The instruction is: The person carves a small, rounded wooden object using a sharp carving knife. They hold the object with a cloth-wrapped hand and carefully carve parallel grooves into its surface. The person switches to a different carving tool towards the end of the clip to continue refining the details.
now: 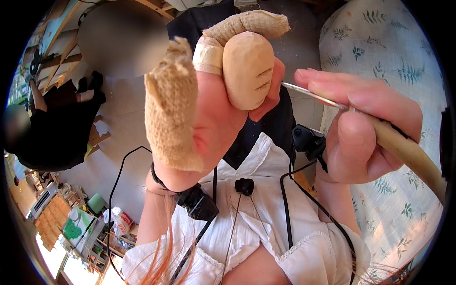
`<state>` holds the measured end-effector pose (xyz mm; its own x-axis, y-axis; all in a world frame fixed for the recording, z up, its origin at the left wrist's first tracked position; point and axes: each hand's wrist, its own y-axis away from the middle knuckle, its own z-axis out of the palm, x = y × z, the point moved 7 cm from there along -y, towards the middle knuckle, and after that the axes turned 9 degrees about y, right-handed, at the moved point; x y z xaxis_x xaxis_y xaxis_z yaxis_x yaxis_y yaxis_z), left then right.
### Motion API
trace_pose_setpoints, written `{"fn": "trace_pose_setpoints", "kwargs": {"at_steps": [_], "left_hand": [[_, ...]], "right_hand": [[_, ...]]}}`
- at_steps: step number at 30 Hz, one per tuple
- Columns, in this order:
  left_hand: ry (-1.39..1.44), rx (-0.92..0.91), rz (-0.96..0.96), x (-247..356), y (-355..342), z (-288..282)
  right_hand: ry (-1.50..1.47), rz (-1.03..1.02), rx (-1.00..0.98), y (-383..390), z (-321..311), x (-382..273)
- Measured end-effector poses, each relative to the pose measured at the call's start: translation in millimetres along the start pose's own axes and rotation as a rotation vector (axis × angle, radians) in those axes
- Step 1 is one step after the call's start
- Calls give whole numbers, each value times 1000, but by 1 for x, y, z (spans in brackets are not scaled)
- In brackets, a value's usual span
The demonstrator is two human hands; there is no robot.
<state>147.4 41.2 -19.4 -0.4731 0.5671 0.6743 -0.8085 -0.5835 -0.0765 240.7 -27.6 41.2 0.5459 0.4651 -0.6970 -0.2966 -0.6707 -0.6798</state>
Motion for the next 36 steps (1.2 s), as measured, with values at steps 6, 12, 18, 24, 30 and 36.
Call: {"fn": "trace_pose_setpoints", "kwargs": {"at_steps": [6, 12, 18, 24, 30, 36], "left_hand": [[-218, 245, -99, 10, 9, 7], [-194, 213, -64, 10, 11, 8], [-73, 297, 25, 15, 10, 6], [-237, 188, 1, 19, 8, -2], [-56, 233, -31, 14, 14, -4], [-136, 179, -63, 16, 14, -1]], "right_hand": [[-98, 6, -16, 1, 9, 2], [-169, 33, -43, 0, 10, 4], [-56, -25, -132, -5, 13, 0], [-48, 1, -16, -7, 11, 2], [-113, 35, -80, -9, 19, 2], [-189, 50, -97, -10, 22, 4]]}}
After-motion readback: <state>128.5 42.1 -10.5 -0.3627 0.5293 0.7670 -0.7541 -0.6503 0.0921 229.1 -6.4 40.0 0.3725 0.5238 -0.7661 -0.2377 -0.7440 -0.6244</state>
